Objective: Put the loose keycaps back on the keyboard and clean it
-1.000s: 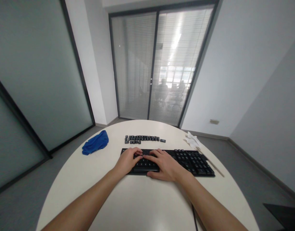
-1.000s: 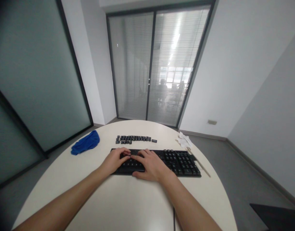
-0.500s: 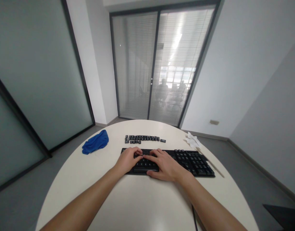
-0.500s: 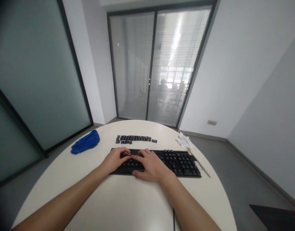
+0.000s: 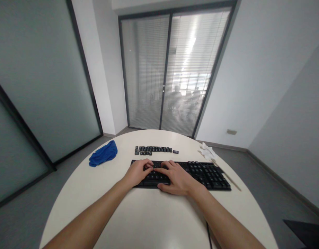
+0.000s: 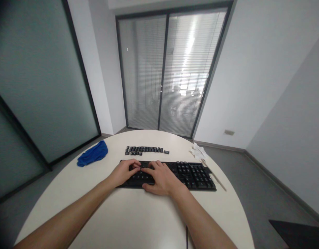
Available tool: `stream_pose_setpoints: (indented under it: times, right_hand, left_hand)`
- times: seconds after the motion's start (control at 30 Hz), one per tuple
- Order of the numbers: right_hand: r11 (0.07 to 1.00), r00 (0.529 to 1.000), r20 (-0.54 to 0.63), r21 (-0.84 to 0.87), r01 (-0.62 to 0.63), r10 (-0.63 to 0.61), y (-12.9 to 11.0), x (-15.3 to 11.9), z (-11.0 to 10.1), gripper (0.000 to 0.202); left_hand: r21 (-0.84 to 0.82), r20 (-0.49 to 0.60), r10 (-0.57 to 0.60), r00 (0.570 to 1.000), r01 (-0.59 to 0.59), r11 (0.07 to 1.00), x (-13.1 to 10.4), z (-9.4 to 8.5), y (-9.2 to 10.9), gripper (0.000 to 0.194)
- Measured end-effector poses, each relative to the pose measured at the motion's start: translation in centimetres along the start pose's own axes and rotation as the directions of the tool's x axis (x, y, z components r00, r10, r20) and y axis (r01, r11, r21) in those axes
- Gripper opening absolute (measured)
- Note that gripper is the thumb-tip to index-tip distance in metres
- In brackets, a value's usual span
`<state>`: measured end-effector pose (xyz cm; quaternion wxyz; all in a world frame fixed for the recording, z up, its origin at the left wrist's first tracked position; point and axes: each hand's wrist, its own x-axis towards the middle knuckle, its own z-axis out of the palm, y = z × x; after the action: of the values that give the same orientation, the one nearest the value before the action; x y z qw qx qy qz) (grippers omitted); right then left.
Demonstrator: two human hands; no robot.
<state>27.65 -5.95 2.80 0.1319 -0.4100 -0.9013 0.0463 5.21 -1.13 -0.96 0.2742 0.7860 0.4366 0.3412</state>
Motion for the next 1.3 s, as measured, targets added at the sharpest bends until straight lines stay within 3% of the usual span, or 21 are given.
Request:
stream_pose_setpoints:
  times: [0.43, 0.67, 0.87, 1.1, 1.3]
  right_hand:
    - [0.999, 0.999, -0.023, -0.038, 0.027, -0.028, 0.4, -0.2, 0.6, 0.066]
    - [0.998, 0.999, -0.025, -0.052, 0.030, -0.032, 0.5, -0.3, 0.6, 0.065]
    - [0.998, 0.999, -0.037, -0.048, 0.036, -0.038, 0.6, -0.4, 0.7, 0.065]
    - [0.999, 0.999, -0.031, -0.043, 0.031, -0.032, 0.5, -0.4, 0.5, 0.063]
    - [0.999, 0.999, -0.024, -0.043, 0.028, -0.029, 0.4, -0.5, 0.3, 0.064]
  left_hand:
    - [0.120, -0.114, 0.007, 0.993, 0.007, 0.993, -0.2, -0.2, 0.9, 0.018]
    - [0.271, -0.161, 0.036, 0.986, 0.009, 0.963, 0.8, -1.1, -0.4, 0.019]
    - [0.468, -0.079, 0.051, 0.996, -0.008, 0.884, 3.0, -1.6, -1.0, 0.022]
    - [0.550, 0.004, 0.081, 0.997, -0.069, 0.832, 6.3, -1.3, -0.8, 0.029]
    - [0.567, 0.030, 0.081, 0.996, -0.084, 0.819, 7.7, -0.2, -1.7, 0.024]
